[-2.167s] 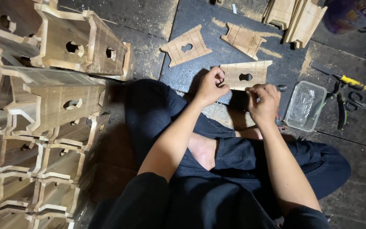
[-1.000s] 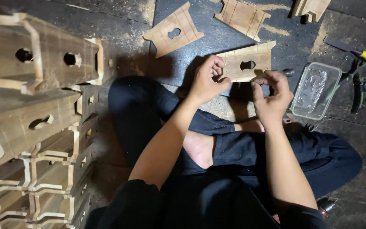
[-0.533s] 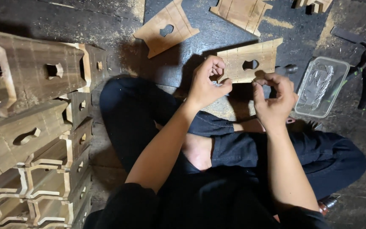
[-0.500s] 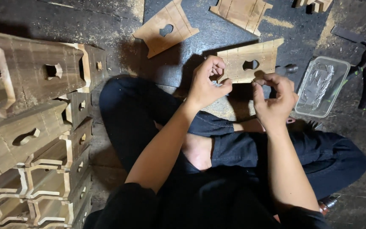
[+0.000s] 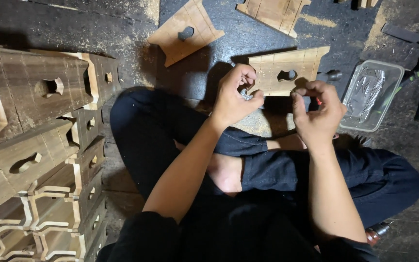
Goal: Assembling small wooden boxes or lanterns by nailing pre-cut pieces together using a hammer.
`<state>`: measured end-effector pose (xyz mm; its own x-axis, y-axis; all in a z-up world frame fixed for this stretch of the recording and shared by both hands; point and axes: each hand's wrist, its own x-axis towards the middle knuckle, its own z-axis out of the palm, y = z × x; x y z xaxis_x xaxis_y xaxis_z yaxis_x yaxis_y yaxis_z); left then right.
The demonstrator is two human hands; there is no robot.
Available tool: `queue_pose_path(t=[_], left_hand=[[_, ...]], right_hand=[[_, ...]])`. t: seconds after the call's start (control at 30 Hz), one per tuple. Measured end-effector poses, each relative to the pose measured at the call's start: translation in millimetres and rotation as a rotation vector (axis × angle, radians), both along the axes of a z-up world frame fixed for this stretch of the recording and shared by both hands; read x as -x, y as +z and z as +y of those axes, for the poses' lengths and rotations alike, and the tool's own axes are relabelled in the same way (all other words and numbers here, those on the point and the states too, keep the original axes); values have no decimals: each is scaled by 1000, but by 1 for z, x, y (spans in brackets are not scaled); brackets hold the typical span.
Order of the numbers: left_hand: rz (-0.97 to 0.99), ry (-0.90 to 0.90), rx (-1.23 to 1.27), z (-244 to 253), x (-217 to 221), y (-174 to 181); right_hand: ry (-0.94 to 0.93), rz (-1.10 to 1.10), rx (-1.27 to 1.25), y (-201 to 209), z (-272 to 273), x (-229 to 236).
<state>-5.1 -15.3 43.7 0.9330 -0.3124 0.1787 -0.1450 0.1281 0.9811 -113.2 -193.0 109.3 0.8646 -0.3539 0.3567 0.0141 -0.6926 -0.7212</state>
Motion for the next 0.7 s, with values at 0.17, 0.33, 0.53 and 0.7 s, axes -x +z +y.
queue_pose_path(t=[0.17,0.33,0.53,0.7], left_hand=[[-6,1,10,0,0,-1],[3,-9,29,1,0,2],[10,-9,30,1,1,-3],[17,-27,-2,4,-3,0]], right_hand=[[13,8,38,-4,-3,2],[47,25,72,7,1,-1],[77,24,99,2,-6,2],[79,27,93,5,-4,-1]])
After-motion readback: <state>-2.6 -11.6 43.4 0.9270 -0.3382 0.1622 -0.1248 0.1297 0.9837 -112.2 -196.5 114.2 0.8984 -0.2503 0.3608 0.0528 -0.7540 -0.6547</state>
